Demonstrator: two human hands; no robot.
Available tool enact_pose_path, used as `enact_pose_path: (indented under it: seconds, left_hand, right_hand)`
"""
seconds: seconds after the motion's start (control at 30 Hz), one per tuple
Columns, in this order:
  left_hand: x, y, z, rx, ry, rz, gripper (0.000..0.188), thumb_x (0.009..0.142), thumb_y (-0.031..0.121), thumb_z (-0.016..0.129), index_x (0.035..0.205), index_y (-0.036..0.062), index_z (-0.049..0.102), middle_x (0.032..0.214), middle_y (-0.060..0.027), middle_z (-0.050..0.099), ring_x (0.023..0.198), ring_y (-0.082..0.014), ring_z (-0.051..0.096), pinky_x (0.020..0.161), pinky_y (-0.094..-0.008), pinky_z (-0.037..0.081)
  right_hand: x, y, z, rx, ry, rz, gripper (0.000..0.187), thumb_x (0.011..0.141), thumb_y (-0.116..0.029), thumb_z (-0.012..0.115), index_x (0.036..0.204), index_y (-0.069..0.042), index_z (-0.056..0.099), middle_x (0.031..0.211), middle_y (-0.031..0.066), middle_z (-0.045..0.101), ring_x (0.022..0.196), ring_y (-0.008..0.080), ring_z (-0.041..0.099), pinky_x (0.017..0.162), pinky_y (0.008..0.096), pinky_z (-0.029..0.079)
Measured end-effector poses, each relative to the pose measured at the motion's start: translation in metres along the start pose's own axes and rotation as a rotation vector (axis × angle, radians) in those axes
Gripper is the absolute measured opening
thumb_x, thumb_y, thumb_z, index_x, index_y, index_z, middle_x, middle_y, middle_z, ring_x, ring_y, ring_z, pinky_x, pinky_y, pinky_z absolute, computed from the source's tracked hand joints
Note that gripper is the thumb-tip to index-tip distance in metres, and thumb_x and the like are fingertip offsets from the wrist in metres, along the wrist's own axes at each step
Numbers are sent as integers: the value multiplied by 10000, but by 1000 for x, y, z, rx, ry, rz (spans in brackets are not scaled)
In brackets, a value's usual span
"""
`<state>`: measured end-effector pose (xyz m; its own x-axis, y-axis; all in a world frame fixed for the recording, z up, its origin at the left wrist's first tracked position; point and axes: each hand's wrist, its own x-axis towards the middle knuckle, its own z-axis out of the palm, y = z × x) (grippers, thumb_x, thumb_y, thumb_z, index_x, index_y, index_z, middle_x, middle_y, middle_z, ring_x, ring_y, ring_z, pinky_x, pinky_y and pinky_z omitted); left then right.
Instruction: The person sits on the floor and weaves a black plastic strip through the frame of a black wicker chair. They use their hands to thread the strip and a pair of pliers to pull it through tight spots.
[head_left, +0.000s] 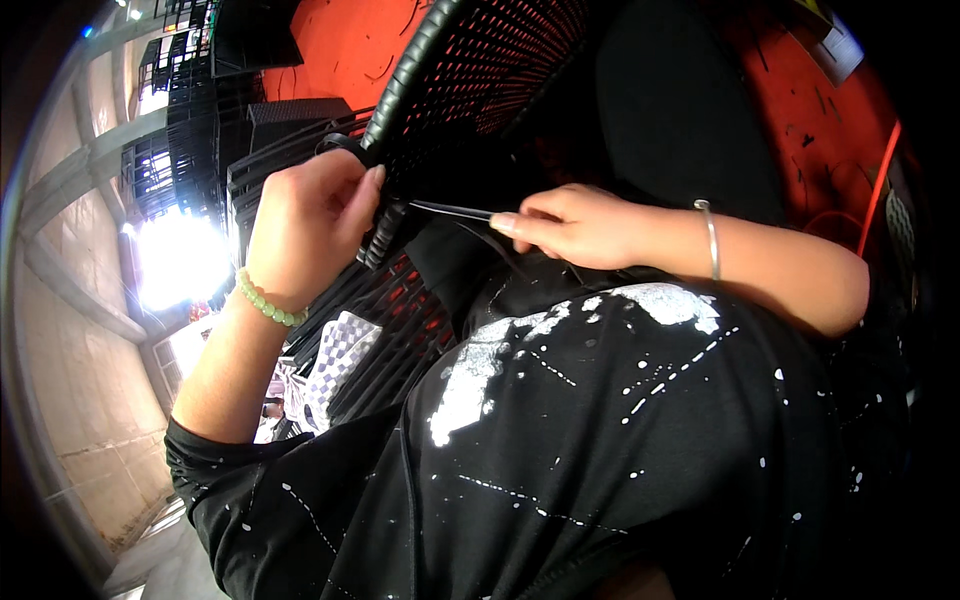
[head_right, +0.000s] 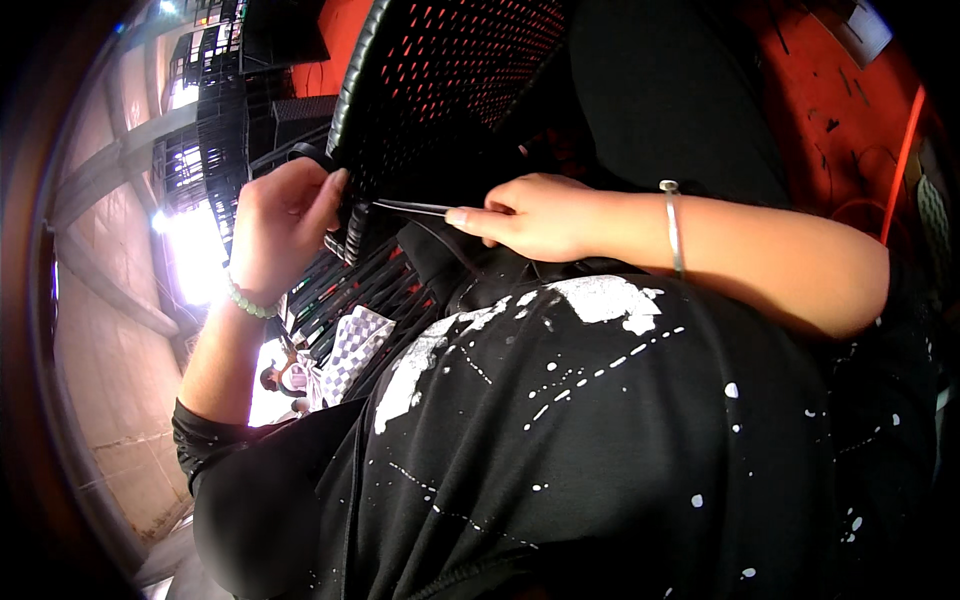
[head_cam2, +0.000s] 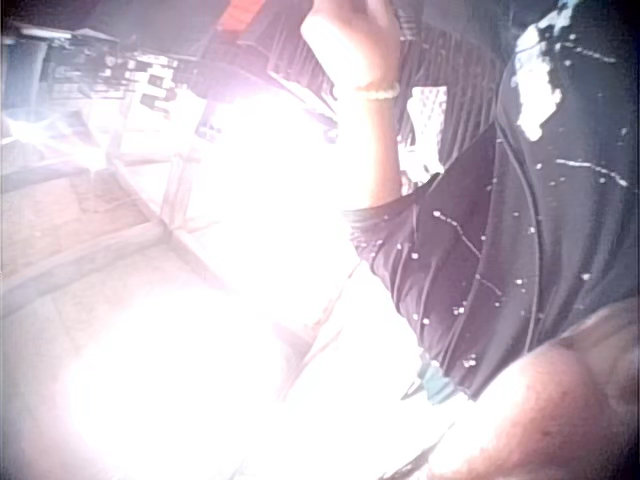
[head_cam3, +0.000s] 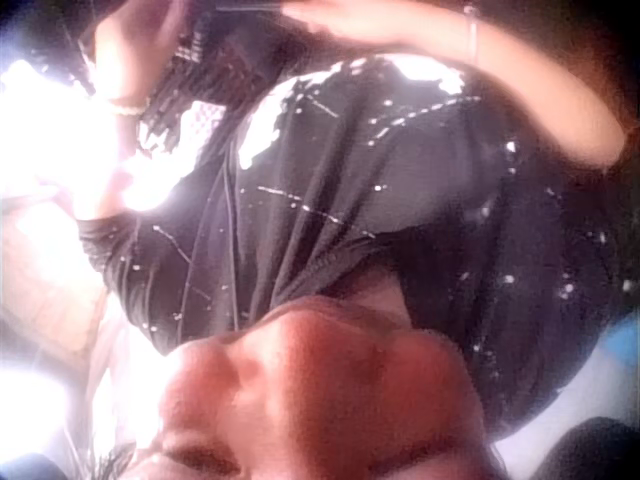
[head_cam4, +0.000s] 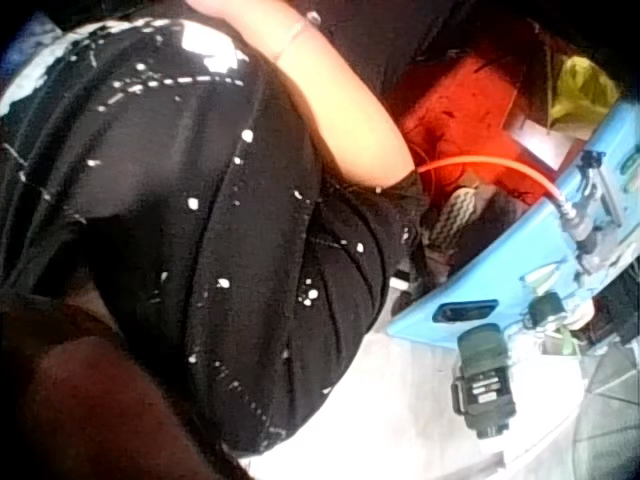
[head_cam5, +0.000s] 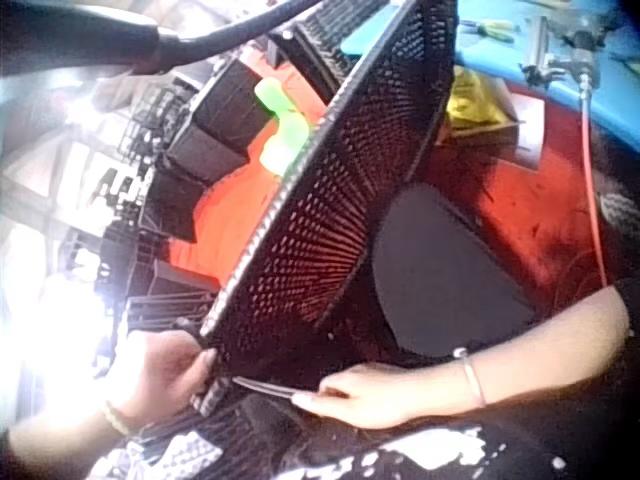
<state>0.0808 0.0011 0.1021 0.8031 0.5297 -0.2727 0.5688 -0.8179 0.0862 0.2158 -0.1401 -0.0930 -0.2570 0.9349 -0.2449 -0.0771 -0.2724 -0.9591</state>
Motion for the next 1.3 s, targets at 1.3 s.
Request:
enact_pose_path:
  seconds: [1.3]
  left_hand:
    - [0,10,5,-114,260,29,148,873,87,760,793,-16,689,670,-68,601,525,-120,519,506,-274,403]
  right_hand:
    - [-4,-17,8,106,-45,-158,589,1058,-472,493,696,-21,603,616,23,550,580,110,494,585,305,445]
